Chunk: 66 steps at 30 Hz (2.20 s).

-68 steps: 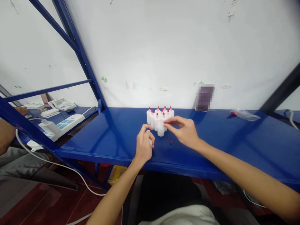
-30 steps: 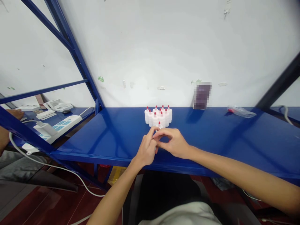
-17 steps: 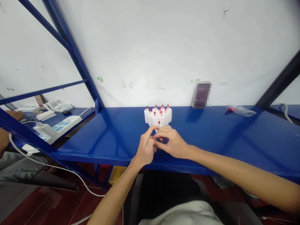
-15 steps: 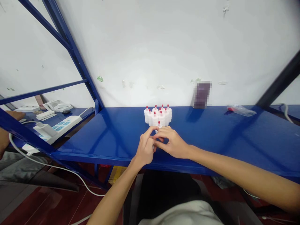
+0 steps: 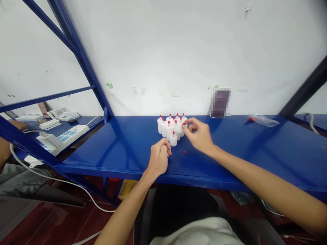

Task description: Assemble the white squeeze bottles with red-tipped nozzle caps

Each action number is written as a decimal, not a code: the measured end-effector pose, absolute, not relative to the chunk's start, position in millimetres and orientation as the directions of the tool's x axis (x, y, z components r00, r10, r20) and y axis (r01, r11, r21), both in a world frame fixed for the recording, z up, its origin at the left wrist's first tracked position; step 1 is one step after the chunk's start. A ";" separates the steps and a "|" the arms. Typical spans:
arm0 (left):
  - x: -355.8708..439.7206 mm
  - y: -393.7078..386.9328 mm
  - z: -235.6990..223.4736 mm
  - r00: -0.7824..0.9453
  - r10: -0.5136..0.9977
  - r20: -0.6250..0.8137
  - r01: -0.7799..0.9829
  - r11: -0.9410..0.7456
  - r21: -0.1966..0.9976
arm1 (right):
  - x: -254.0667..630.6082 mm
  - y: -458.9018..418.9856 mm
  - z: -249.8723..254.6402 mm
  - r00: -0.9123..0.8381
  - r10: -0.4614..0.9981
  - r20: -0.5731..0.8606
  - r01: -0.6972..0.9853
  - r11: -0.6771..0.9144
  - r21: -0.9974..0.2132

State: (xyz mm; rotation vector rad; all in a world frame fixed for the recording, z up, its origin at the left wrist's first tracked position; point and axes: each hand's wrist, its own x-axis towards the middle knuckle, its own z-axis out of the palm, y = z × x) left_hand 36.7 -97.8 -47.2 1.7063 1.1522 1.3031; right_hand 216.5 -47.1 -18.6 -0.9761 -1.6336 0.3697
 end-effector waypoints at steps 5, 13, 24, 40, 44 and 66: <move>38.4 -100.0 -43.5 0.161 0.899 0.408 0.279 -0.438 0.855 | 214.1 -40.7 -28.8 -0.149 0.734 0.663 0.490 0.637 -0.595; 39.6 -101.2 -41.6 0.236 0.854 0.463 0.361 -0.520 0.775 | 212.7 -38.9 -32.4 -0.256 0.749 0.611 0.579 0.625 -0.524; 37.2 -100.9 -43.1 0.169 0.896 0.410 0.426 -0.442 0.790 | 229.9 -52.3 -9.5 -0.582 0.703 0.409 0.614 0.710 -0.346; 37.7 -100.2 -43.4 0.213 0.894 0.393 0.475 -0.447 0.758 | 248.4 -52.6 -1.1 -0.766 0.640 0.059 0.560 0.710 -0.426; 38.4 -99.4 -44.8 0.230 0.904 0.361 0.464 -0.428 0.775 | 245.2 -53.6 -5.5 -0.746 0.659 0.089 0.583 0.713 -0.390; 34.6 -99.4 -45.0 -0.124 0.864 0.487 0.300 -0.435 0.849 | 210.8 -58.8 -32.1 -0.747 0.627 0.220 0.589 0.778 -0.219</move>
